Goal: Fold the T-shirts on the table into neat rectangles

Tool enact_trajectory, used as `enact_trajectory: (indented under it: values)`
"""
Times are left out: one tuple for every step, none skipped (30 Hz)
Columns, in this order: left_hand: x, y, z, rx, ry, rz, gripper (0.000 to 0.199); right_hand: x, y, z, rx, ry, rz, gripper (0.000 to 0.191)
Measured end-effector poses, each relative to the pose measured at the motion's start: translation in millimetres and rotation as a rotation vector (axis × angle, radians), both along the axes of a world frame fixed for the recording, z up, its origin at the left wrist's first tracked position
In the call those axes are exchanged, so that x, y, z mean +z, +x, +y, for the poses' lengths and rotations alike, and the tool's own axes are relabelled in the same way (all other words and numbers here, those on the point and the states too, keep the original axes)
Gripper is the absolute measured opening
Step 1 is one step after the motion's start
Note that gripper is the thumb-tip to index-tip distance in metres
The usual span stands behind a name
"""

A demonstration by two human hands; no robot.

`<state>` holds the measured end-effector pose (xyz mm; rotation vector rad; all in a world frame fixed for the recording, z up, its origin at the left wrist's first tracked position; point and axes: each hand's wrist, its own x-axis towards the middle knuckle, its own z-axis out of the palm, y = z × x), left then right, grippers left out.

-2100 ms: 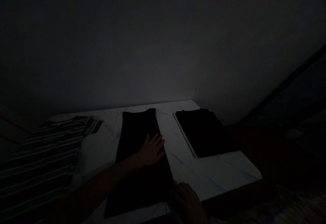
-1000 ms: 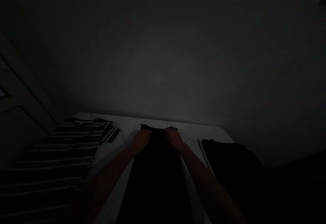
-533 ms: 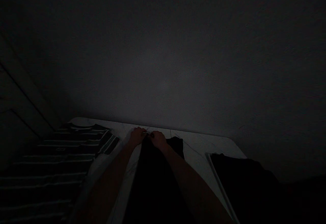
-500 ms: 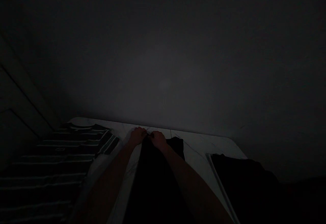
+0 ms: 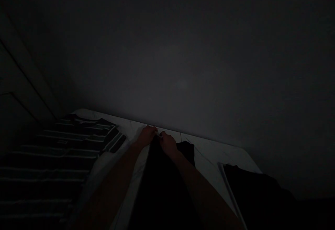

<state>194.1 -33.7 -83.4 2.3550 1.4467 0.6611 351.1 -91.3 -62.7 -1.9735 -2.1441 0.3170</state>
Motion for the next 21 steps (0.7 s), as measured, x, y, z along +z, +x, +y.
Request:
enact_trajectory:
  values:
    - [1.0, 0.3, -0.7, 0.006, 0.009, 0.001, 0.027, 0.3, -0.8, 0.0, -0.001, 0.004, -0.022, 0.024]
    - [3.1, 1.2, -1.8, 0.009, 0.020, 0.001, 0.028, 1.2, -0.2, 0.4, -0.003, 0.011, -0.037, 0.025]
    - [6.5, 2.9, -3.4, 0.012, 0.033, -0.001, 0.030, 2.9, 2.8, 1.5, -0.006, 0.023, -0.043, 0.026]
    - [11.1, 5.7, -5.6, 0.012, 0.048, -0.006, 0.031, 5.5, 8.9, 3.0, -0.012, 0.044, -0.038, 0.028]
    - [16.5, 10.0, -8.5, 0.008, 0.062, -0.013, 0.031, 8.8, 18.6, 4.7, -0.028, 0.071, -0.024, 0.029]
    - [22.4, 16.0, -12.3, 0.000, 0.074, -0.024, 0.031, 12.5, 32.0, 6.2, -0.053, 0.101, -0.007, 0.031]
    - [28.3, 23.8, -17.1, -0.017, 0.080, -0.031, 0.031, 16.5, 48.7, 7.2, -0.078, 0.128, 0.008, 0.032]
    - [33.7, 33.1, -22.9, -0.042, 0.080, -0.033, 0.029, 20.3, 68.0, 7.3, -0.099, 0.144, 0.017, 0.033]
    - [38.1, 43.6, -29.8, -0.071, 0.074, -0.028, 0.028, 23.4, 88.6, 6.1, -0.111, 0.148, 0.018, 0.033]
    - [41.0, 54.7, -37.3, -0.100, 0.063, -0.018, 0.027, 25.7, 109.4, 3.7, -0.112, 0.143, 0.015, 0.032]
    - [42.2, 65.9, -45.4, -0.125, 0.050, -0.007, 0.028, 26.9, 129.1, 0.1, -0.103, 0.131, 0.012, 0.031]
    - [41.7, 76.4, -53.6, -0.140, 0.038, 0.013, 0.030, 26.9, 146.6, -4.4, -0.086, 0.116, 0.012, 0.029]
    - [39.6, 85.7, -61.5, -0.143, 0.029, 0.043, 0.033, 25.8, 161.2, -9.4, -0.070, 0.104, 0.015, 0.028]
    - [36.4, 93.4, -68.7, -0.137, 0.026, 0.079, 0.035, 23.9, 172.6, -14.4, -0.055, 0.096, 0.019, 0.028]
    - [32.4, 99.2, -74.9, -0.130, 0.028, 0.124, 0.036, 21.5, 180.9, -19.1, -0.042, 0.091, 0.023, 0.028]
    - [28.4, 103.3, -79.9, -0.121, 0.034, 0.172, 0.036, 18.9, 186.2, -22.9, -0.031, 0.089, 0.029, 0.028]
    - [24.7, 105.9, -83.8, -0.113, 0.045, 0.217, 0.036, 16.3, 189.1, -25.8, -0.021, 0.090, 0.036, 0.029]
    - [21.9, 107.2, -86.7, -0.112, 0.057, 0.250, 0.034, 13.9, 190.2, -27.5, -0.010, 0.092, 0.043, 0.030]
    - [20.1, 107.8, -88.6, -0.115, 0.064, 0.269, 0.032, 11.8, 190.1, -28.0, 0.004, 0.093, 0.052, 0.030]
    - [19.4, 107.8, -89.8, -0.118, 0.066, 0.281, 0.029, 10.1, 189.3, -27.5, 0.019, 0.093, 0.062, 0.029]
    - [19.8, 107.7, -90.5, -0.119, 0.061, 0.289, 0.027, 8.6, 188.3, -25.9, 0.034, 0.091, 0.073, 0.029]
